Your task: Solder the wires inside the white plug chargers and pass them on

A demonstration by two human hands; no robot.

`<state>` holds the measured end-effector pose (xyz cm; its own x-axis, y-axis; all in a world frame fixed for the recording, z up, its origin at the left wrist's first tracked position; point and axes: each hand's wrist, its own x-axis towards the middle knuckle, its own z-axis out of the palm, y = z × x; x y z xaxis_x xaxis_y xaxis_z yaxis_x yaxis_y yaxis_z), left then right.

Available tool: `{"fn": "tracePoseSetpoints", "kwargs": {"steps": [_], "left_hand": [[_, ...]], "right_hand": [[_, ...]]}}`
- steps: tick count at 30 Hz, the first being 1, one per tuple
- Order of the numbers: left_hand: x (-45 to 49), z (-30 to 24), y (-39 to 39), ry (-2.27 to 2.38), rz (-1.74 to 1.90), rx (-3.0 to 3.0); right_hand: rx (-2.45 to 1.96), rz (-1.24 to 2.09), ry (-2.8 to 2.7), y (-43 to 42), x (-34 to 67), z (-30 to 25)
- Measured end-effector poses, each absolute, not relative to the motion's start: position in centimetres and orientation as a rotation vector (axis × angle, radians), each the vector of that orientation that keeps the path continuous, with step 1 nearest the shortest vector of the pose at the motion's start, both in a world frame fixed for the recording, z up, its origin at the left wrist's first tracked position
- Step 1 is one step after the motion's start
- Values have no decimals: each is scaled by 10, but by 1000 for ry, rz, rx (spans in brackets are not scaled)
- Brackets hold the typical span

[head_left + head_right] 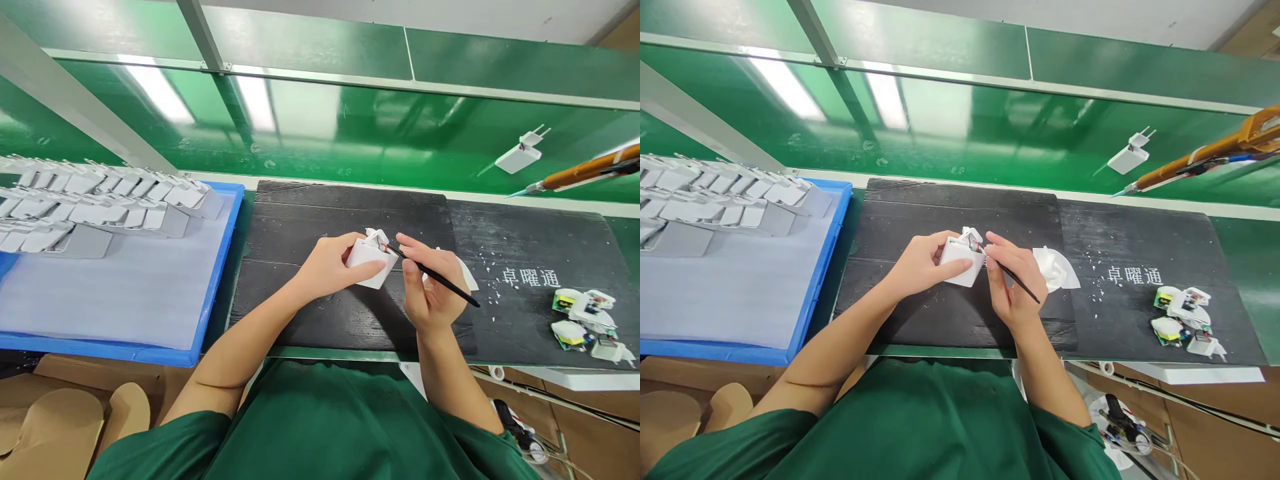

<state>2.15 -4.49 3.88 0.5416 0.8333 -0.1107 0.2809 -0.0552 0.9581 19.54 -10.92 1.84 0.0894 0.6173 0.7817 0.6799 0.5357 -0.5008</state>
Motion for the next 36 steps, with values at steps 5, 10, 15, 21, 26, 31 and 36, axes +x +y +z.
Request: {"fn": "tracePoseSetpoints", "kwargs": {"steps": [5,10,15,21,26,31,36], "left_hand": [[22,40,-47,972,558,1618],[23,40,-48,965,558,1630],[23,40,-48,973,566,1656],[24,37,-47,972,590,1682],[25,34,-47,973,582,1693],[25,34,-48,944,546,1624],[22,31,-44,927,540,1733]], "right_hand": [[-1110,-130,-1706,-108,196,18],[-1114,-144,-1725,-108,193,15],[-1121,-170,-1727,-108,191,14],[-1137,-151,-1718,-108,190,14],[-1194,-129,-1756,-110,193,15],[-1147,-51,-1668,-112,193,13],[-1112,59,-1501,-115,200,12]]}}
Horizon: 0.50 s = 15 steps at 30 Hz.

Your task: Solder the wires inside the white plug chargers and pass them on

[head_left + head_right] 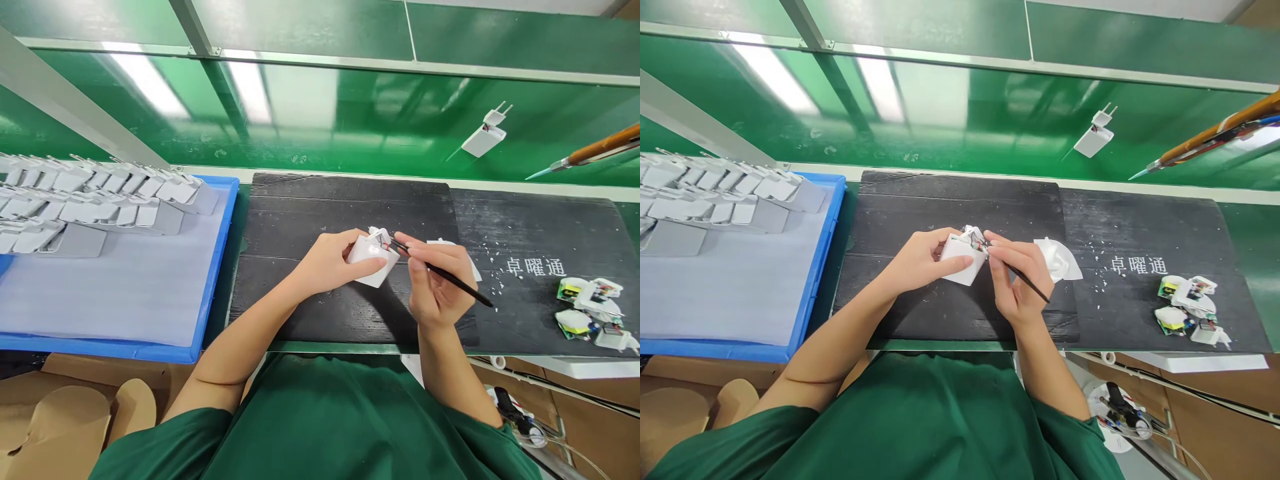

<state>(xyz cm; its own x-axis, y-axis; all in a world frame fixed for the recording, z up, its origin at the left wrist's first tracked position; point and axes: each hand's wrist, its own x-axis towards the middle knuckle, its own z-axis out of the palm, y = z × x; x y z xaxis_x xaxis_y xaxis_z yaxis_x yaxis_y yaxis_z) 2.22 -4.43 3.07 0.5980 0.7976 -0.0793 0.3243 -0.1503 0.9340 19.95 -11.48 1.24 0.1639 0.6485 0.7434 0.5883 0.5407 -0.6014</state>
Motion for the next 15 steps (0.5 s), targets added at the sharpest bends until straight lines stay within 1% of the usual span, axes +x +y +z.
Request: {"fn": "tracePoseSetpoints", "kwargs": {"steps": [2,5,8,11,15], "left_hand": [[22,23,-42,993,631,1978],[24,8,-39,1100,876,2459],[29,-5,-39,1038,1153,2785],[32,-11,-39,1009,1320,2845],[32,-14,-37,1015,1331,2731]], "right_hand": [[-1130,64,-1392,-114,205,11],[-1230,-38,-1285,-111,209,7],[-1292,-95,-1444,-110,204,3],[-1284,-98,-1521,-110,199,2],[-1310,-103,-1605,-113,209,3]]}}
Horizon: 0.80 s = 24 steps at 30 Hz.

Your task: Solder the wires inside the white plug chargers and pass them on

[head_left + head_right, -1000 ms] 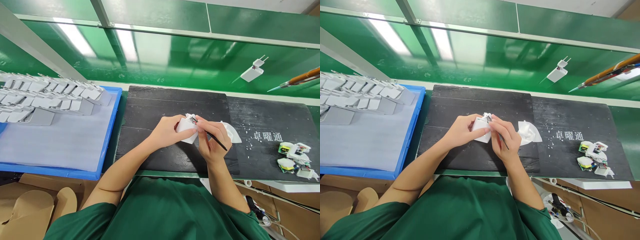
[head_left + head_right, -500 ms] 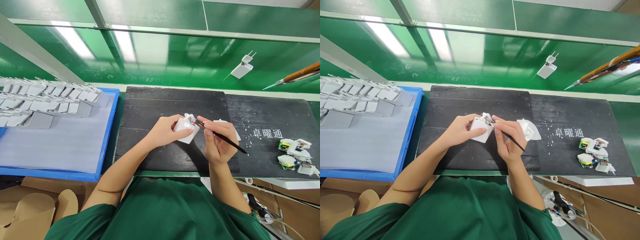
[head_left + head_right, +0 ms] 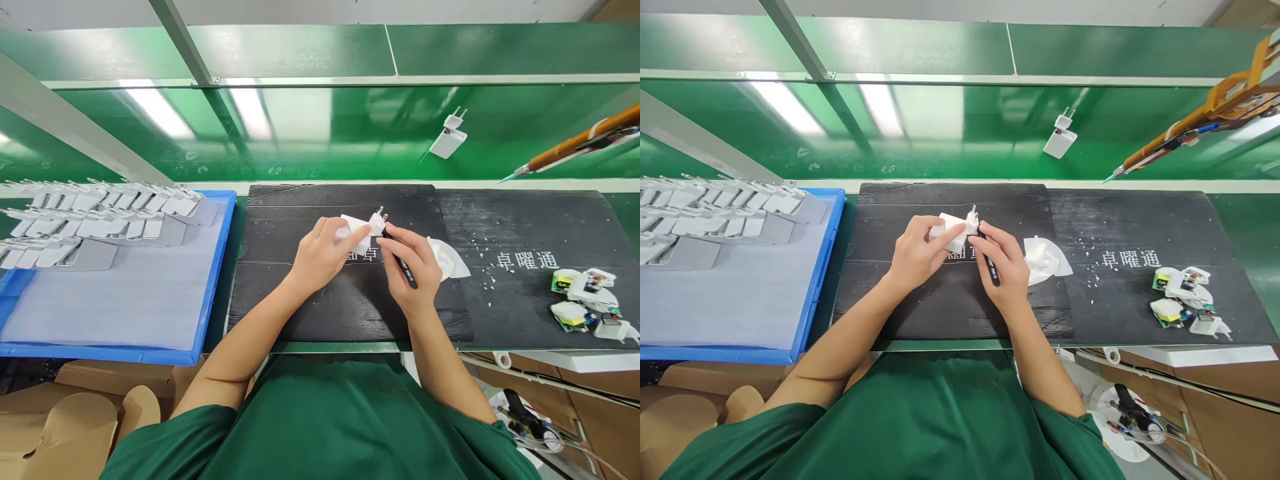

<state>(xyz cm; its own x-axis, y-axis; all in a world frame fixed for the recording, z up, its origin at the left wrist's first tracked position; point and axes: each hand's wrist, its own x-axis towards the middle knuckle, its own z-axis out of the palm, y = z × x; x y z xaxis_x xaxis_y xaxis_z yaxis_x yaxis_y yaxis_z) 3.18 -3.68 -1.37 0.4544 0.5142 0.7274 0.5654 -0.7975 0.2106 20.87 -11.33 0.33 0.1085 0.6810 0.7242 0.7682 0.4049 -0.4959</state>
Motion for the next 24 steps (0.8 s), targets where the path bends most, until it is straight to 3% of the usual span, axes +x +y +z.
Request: {"fn": "tracePoseSetpoints", "kwargs": {"steps": [6,12,24], "left_hand": [[29,-12,-31,-1289,-1737,-2856],[32,-16,-31,-1457,-2164,-3027],[32,-12,-38,-1014,-1678,-2621]], "right_hand": [[-1608,-3,-1921,-119,237,-25],[-1622,101,-1978,-120,240,-34],[-1421,48,-1547,-91,177,48]]}}
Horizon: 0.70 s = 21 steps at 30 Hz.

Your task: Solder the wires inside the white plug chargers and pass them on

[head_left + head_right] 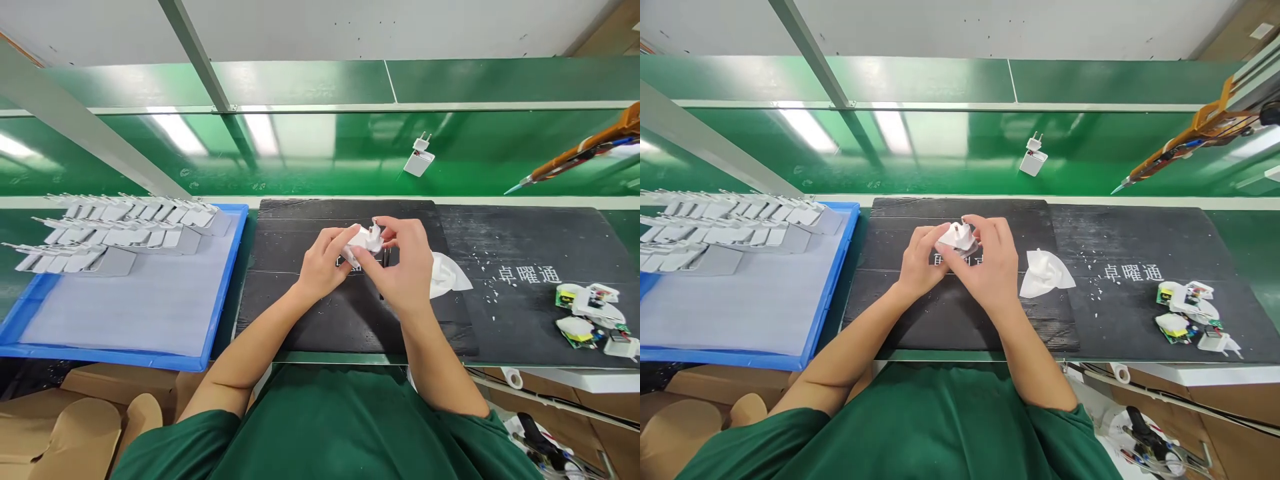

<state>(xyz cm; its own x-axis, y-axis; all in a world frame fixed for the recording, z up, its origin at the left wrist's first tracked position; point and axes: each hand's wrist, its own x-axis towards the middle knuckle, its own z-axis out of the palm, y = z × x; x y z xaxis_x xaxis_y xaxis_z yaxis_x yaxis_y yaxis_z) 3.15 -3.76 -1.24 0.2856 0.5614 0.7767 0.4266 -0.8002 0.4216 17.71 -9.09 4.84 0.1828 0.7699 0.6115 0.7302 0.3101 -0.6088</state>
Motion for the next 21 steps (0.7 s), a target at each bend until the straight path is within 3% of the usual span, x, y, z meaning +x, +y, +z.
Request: {"fn": "tracePoseSetpoints", "kwargs": {"steps": [7,13,21], "left_hand": [[30,-8,-37,1028,1621,2355],[31,-6,-40,993,1668,2307],[34,-8,-44,983,1735,2276]], "right_hand": [[-1263,279,-1293,-93,174,30],[-1198,16,-1307,-97,154,11],[-1199,-9,-1195,-93,146,8]]}}
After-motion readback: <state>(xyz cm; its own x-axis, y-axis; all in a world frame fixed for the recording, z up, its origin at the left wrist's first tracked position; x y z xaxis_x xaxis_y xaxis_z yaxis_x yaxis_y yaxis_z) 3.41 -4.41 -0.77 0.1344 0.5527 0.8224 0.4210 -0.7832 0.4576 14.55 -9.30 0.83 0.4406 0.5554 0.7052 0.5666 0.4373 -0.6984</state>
